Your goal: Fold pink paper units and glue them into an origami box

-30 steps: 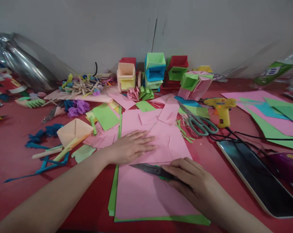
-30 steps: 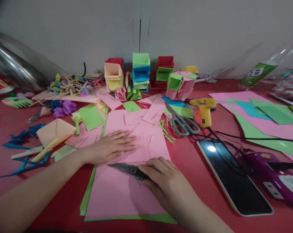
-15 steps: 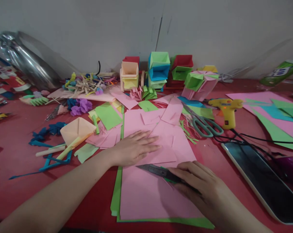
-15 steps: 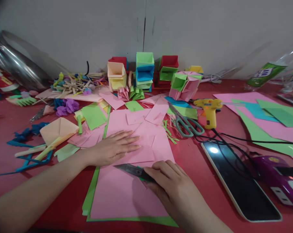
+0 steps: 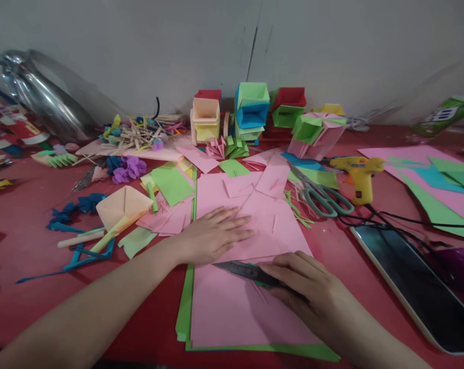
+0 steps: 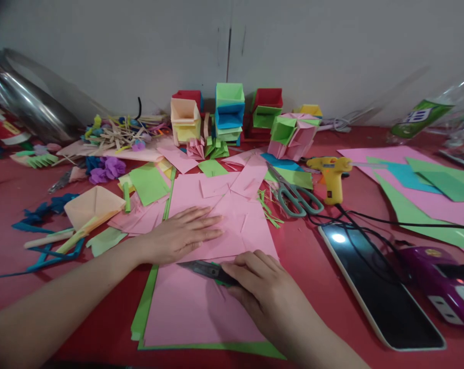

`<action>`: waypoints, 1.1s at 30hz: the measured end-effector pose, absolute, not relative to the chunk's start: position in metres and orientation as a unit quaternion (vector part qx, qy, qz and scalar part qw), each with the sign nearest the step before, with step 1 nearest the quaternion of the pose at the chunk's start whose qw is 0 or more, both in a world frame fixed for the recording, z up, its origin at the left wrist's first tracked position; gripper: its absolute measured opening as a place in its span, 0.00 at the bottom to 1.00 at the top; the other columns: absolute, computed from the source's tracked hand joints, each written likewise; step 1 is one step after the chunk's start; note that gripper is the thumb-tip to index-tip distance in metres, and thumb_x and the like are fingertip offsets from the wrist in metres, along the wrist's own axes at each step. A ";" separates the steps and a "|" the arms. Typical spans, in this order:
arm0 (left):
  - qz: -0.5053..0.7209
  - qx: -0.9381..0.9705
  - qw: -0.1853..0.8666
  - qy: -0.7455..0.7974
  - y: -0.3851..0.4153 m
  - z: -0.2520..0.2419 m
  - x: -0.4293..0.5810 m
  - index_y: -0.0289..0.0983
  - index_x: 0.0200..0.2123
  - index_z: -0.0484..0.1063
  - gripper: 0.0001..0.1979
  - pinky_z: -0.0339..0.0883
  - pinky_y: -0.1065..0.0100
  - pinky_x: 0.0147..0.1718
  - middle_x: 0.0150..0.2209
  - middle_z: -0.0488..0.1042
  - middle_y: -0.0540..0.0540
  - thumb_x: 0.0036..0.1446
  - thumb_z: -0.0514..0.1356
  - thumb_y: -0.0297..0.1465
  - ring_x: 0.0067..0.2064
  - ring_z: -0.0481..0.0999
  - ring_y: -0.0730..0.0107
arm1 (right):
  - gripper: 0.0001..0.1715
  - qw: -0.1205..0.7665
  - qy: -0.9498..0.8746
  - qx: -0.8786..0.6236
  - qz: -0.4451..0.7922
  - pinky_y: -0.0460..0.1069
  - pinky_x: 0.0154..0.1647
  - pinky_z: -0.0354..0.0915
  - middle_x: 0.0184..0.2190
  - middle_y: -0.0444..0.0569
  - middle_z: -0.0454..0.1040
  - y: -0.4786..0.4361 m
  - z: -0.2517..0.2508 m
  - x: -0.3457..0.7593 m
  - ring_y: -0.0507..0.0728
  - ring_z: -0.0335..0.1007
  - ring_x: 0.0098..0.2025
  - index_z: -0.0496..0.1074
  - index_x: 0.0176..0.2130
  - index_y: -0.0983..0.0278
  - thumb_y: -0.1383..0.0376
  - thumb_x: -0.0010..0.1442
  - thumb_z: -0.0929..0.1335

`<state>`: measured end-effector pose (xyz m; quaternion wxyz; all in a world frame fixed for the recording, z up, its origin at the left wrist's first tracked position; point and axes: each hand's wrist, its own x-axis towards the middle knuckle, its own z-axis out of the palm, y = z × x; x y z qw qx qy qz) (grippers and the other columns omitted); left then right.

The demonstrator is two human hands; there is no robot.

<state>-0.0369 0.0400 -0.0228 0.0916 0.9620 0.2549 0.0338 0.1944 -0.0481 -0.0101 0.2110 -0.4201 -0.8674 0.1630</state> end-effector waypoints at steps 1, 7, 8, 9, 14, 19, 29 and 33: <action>0.033 0.962 0.090 0.255 0.040 -0.023 -0.037 0.42 0.61 0.52 0.22 0.38 0.56 0.62 0.65 0.46 0.50 0.64 0.44 0.31 0.66 0.41 0.62 | 0.14 0.208 -0.868 -0.419 0.167 0.52 0.37 0.68 0.38 0.52 0.71 -0.048 -0.010 0.194 0.57 0.67 0.40 0.69 0.47 0.64 0.68 0.61 0.63; 0.027 0.965 0.084 0.248 0.041 -0.022 -0.037 0.42 0.61 0.52 0.22 0.37 0.57 0.62 0.65 0.47 0.50 0.64 0.43 0.32 0.65 0.42 0.61 | 0.15 0.204 -0.867 -0.419 0.177 0.53 0.38 0.68 0.38 0.52 0.70 -0.050 -0.010 0.188 0.57 0.66 0.39 0.69 0.47 0.64 0.69 0.60 0.63; 0.027 0.965 0.084 0.247 0.041 -0.022 -0.037 0.42 0.61 0.52 0.22 0.37 0.57 0.62 0.65 0.47 0.50 0.64 0.43 0.32 0.65 0.42 0.62 | 0.15 0.206 -0.867 -0.418 0.177 0.53 0.38 0.68 0.38 0.52 0.70 -0.050 -0.010 0.188 0.57 0.66 0.39 0.69 0.47 0.64 0.69 0.60 0.63; 0.027 0.965 0.083 0.246 0.041 -0.021 -0.037 0.42 0.61 0.52 0.22 0.37 0.57 0.62 0.65 0.47 0.50 0.64 0.43 0.31 0.65 0.42 0.62 | 0.15 0.207 -0.867 -0.417 0.176 0.52 0.38 0.68 0.38 0.52 0.71 -0.049 -0.010 0.187 0.57 0.66 0.39 0.69 0.48 0.64 0.69 0.60 0.63; 0.033 0.965 0.091 0.244 0.041 -0.021 -0.038 0.42 0.61 0.51 0.22 0.37 0.58 0.62 0.65 0.47 0.50 0.64 0.42 0.32 0.66 0.40 0.65 | 0.16 0.201 -0.868 -0.417 0.179 0.51 0.39 0.67 0.38 0.51 0.71 -0.047 -0.009 0.185 0.56 0.67 0.40 0.69 0.48 0.63 0.69 0.59 0.64; 0.043 0.959 0.114 0.255 0.040 -0.022 -0.037 0.44 0.60 0.54 0.21 0.37 0.58 0.62 0.64 0.49 0.53 0.64 0.42 0.32 0.66 0.41 0.67 | 0.17 0.174 -0.878 -0.390 0.216 0.51 0.40 0.66 0.39 0.49 0.72 -0.053 -0.004 0.172 0.56 0.67 0.41 0.70 0.48 0.60 0.69 0.57 0.66; 0.207 0.861 0.182 0.427 0.037 0.002 -0.047 0.38 0.48 0.65 0.23 0.61 0.61 0.49 0.50 0.67 0.42 0.54 0.56 0.46 0.51 0.66 0.60 | 0.15 0.285 -0.772 -0.563 0.078 0.52 0.41 0.66 0.40 0.52 0.72 -0.002 0.032 0.231 0.59 0.69 0.42 0.71 0.45 0.62 0.60 0.60 0.63; 0.107 0.853 0.161 0.485 0.027 0.007 -0.045 0.37 0.32 0.67 0.20 0.63 0.63 0.35 0.38 0.67 0.46 0.40 0.65 0.44 0.39 0.68 0.60 | 0.14 0.162 -0.757 -0.632 -0.030 0.54 0.37 0.65 0.35 0.53 0.74 0.048 0.032 0.244 0.62 0.69 0.39 0.74 0.41 0.64 0.64 0.58 0.62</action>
